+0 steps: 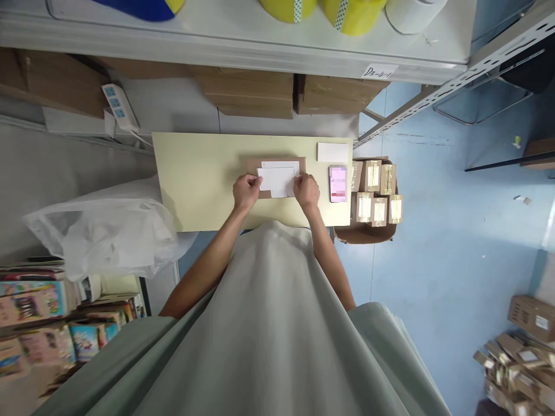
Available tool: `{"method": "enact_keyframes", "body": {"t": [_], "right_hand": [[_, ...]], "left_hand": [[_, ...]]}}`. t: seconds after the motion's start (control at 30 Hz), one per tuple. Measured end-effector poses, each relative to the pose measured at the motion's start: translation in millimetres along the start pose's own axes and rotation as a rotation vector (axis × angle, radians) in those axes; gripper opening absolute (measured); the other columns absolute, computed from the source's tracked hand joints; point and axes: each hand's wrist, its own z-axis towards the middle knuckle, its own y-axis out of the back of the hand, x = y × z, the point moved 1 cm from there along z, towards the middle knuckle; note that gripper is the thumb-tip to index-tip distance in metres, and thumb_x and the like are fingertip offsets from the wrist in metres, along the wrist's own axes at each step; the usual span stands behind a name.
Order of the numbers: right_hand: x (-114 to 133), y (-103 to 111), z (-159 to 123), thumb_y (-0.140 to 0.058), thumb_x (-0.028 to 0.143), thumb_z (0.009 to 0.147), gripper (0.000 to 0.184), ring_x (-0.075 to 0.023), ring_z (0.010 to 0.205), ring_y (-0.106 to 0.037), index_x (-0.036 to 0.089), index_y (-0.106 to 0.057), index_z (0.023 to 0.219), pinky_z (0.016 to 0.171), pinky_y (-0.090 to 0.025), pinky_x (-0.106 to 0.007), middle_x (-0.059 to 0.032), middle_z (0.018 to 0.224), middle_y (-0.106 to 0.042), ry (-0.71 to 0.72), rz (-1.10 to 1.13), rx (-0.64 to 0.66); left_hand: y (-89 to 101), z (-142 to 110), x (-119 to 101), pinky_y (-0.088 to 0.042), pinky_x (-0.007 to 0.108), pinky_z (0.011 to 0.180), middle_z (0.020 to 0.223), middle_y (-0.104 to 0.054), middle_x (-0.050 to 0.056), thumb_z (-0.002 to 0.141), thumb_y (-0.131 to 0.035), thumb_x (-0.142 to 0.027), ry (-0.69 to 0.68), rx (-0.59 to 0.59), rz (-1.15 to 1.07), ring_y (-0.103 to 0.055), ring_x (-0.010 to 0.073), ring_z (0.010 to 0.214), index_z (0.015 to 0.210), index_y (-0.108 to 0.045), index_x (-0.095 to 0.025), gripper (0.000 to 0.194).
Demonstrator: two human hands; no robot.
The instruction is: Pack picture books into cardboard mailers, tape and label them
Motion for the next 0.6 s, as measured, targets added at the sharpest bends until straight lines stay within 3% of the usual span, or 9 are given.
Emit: {"method": "enact_keyframes", "body": {"t": [0.6], "right_hand": [[13.9,1.2,1.6,-0.052,0.03,0.113,0.024,-0.0355,0.123,-0.075,0.02,-0.074,0.115,0.102,-0.059,-0.043,-0.0197,0.131,-0.078,-0.093,-0.035,0.0]], "left_hand": [[-4.6,4.2,-4.6,-0.054,0.044,0.102,0.103,-0.081,0.012,0.1,-0.072,-0.032,0.036,-0.004,0.002,-0.073,0.0308,0.106,0.085,-0.073,-0.023,0.017]]}}
